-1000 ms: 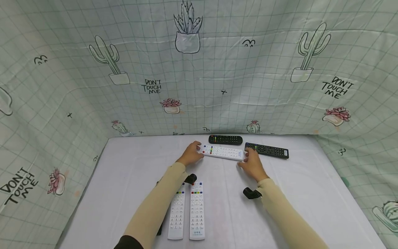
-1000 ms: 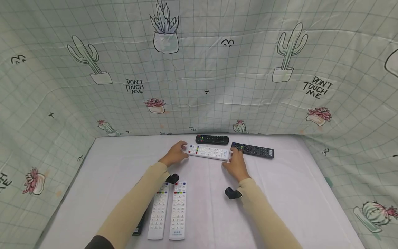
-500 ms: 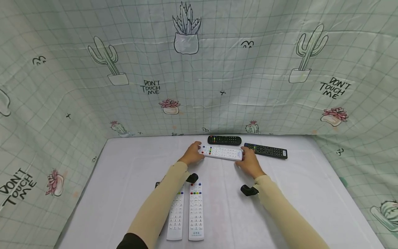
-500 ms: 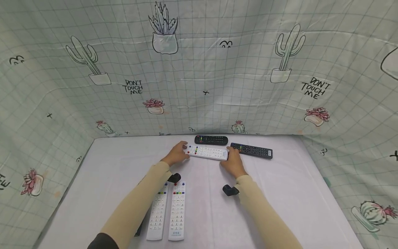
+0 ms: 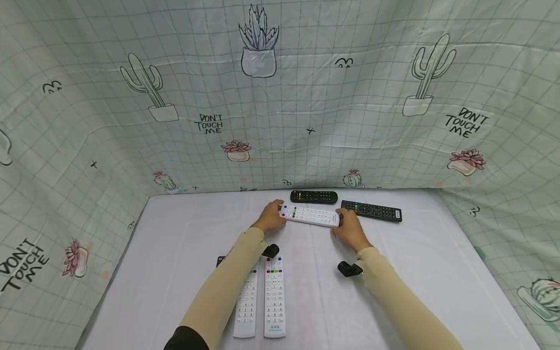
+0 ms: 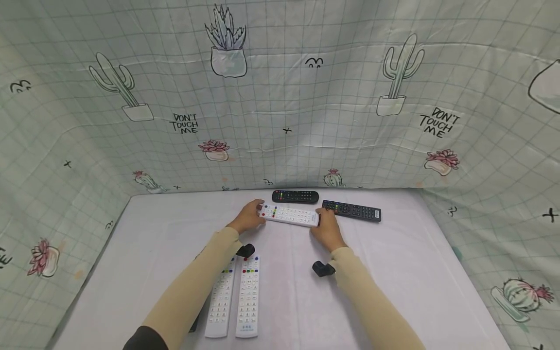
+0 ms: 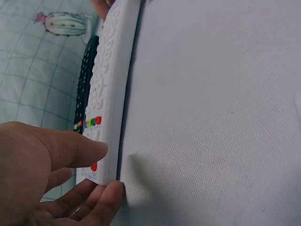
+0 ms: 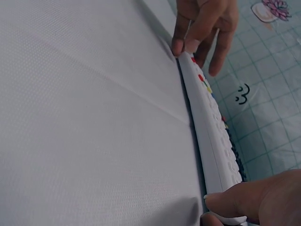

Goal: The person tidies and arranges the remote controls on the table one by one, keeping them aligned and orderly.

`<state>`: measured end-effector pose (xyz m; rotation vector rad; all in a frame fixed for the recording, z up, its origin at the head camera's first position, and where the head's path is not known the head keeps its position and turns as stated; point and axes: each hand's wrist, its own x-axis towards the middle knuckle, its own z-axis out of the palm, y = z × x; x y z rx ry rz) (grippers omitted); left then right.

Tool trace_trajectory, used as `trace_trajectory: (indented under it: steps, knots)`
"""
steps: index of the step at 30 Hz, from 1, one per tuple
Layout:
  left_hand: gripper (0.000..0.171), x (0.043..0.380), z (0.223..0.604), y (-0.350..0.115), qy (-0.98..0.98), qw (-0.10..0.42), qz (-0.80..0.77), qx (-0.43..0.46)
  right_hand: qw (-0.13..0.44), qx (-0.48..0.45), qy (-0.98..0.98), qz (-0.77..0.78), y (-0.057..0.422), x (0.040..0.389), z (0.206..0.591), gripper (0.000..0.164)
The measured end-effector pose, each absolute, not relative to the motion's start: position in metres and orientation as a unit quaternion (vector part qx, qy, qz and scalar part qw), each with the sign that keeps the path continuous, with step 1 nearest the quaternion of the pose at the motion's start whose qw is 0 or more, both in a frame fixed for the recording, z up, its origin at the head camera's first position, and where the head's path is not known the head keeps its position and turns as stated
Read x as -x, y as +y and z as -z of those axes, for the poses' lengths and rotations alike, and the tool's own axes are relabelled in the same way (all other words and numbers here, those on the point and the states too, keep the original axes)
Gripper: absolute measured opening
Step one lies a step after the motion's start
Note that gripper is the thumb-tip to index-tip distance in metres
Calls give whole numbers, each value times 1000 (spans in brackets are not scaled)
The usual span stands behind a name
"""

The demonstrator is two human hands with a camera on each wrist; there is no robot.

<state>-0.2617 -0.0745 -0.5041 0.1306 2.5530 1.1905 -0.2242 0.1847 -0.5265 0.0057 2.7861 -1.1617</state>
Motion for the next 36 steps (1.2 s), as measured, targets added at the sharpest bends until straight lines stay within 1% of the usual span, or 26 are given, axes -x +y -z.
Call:
trace_trajectory:
  steps: [5,11,14,21,28,36]
  knots:
    - [70,258,501,-76,884,164,-437,-29,60,-3,916,397,185,219,526,60]
    - [70,254,501,-76,876,165,-452,-24,66,-9,911,406,184,212,524,60]
    - [69,252,502,-78,875,162,-455,-33,69,-13,911,407,184,206,525,60]
    - [71,245,498,-82,875,151,-456,-58,53,-11,908,415,187,192,522,59]
    - [67,238,495,-85,879,164,-442,-69,43,-15,902,429,189,177,516,58]
    - [64,227,489,-89,873,179,-444,-96,54,-25,895,442,193,152,514,57]
